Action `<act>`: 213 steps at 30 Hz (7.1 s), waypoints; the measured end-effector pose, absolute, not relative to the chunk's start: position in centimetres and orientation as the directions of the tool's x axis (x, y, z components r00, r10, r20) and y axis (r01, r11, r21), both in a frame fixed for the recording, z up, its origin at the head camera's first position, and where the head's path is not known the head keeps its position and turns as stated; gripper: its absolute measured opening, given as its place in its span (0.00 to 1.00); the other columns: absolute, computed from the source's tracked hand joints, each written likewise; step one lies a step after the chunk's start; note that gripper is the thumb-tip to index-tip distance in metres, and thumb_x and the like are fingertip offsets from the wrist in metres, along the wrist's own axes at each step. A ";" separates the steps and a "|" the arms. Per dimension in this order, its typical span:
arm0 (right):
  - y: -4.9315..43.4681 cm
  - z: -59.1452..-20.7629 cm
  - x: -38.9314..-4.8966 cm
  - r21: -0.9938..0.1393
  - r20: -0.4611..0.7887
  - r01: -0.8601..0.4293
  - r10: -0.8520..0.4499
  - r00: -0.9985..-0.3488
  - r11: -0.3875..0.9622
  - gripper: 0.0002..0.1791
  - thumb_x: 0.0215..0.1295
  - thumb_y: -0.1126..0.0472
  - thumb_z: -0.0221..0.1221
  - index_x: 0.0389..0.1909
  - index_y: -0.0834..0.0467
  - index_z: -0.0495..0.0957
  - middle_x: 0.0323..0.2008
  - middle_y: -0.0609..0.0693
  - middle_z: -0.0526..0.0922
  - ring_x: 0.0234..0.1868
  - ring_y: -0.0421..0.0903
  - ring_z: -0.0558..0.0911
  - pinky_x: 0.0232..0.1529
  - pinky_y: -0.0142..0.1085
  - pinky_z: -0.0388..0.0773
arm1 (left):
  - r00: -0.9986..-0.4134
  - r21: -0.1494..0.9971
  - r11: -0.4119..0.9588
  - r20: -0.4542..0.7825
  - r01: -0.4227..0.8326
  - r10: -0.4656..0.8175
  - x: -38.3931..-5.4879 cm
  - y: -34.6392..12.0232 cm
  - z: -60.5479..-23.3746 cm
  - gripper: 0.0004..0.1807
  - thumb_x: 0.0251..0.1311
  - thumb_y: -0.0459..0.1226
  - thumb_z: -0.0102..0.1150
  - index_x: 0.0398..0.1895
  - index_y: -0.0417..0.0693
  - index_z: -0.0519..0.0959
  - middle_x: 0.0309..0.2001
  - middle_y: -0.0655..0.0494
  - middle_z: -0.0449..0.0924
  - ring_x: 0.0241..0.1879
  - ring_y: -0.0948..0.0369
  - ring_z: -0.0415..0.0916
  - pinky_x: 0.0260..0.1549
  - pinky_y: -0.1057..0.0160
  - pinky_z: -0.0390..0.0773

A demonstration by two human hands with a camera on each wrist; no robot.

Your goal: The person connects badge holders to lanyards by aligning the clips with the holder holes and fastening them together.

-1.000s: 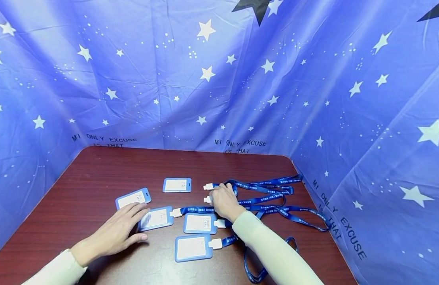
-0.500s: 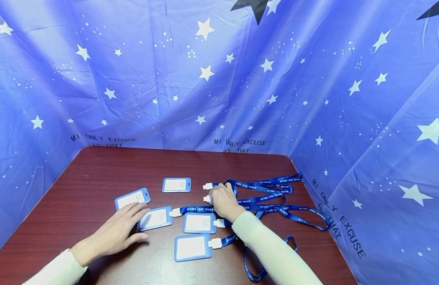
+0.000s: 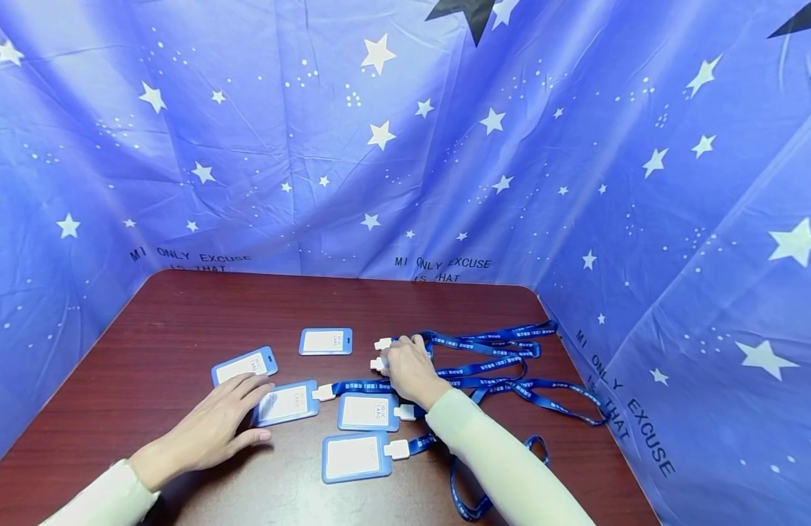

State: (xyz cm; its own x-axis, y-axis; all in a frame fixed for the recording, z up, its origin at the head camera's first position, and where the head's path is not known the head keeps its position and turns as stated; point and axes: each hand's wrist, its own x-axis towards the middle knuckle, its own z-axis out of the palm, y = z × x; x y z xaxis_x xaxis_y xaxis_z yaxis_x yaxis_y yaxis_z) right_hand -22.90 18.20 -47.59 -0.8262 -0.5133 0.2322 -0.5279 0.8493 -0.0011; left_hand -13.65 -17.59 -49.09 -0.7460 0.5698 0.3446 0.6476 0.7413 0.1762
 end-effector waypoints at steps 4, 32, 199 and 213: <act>18.0 -47.4 -22.9 -0.005 0.228 -0.529 -0.514 -0.827 0.849 0.05 0.64 0.56 0.71 0.36 0.52 0.89 0.39 0.46 0.89 0.42 0.46 0.79 0.52 0.47 0.69 | -0.750 0.178 0.745 0.346 0.643 0.564 -13.7 -17.6 -49.0 0.40 0.57 0.55 0.73 0.64 0.36 0.76 0.64 0.40 0.75 0.65 0.41 0.71 0.65 0.41 0.69; 16.4 -46.8 -22.5 -0.024 0.224 -0.559 -0.541 -0.811 0.829 0.11 0.66 0.56 0.69 0.47 0.52 0.89 0.43 0.45 0.89 0.46 0.45 0.80 0.49 0.42 0.67 | -0.774 0.190 0.766 0.330 0.615 0.540 -14.2 -17.8 -48.7 0.40 0.59 0.53 0.72 0.66 0.35 0.75 0.63 0.37 0.76 0.65 0.41 0.71 0.64 0.40 0.69; 10.2 -46.7 -23.3 0.017 0.184 -0.622 -0.614 -0.767 0.783 0.06 0.67 0.52 0.68 0.31 0.48 0.87 0.35 0.41 0.86 0.42 0.42 0.78 0.46 0.39 0.66 | -0.913 0.188 0.895 0.127 0.405 0.387 -20.2 -20.1 -48.4 0.32 0.52 0.40 0.77 0.59 0.33 0.79 0.59 0.38 0.76 0.56 0.41 0.74 0.51 0.41 0.80; 9.0 -47.0 -23.2 0.065 0.160 -0.615 -0.617 -0.771 0.786 0.09 0.68 0.52 0.67 0.27 0.47 0.83 0.33 0.40 0.86 0.40 0.42 0.79 0.46 0.39 0.67 | -0.913 0.186 0.894 0.126 0.407 0.389 -20.2 -20.0 -48.3 0.32 0.52 0.39 0.76 0.59 0.32 0.79 0.59 0.38 0.76 0.56 0.41 0.73 0.50 0.41 0.80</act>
State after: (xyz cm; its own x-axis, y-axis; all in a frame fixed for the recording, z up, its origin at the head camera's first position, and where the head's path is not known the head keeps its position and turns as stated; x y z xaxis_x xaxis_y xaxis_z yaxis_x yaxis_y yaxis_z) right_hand -23.20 9.05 -47.05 -0.7707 -0.6168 0.1600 -0.6153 0.7856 0.0651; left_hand -20.19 -20.05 -48.31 -0.9125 0.3891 0.1262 0.4070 0.8943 0.1860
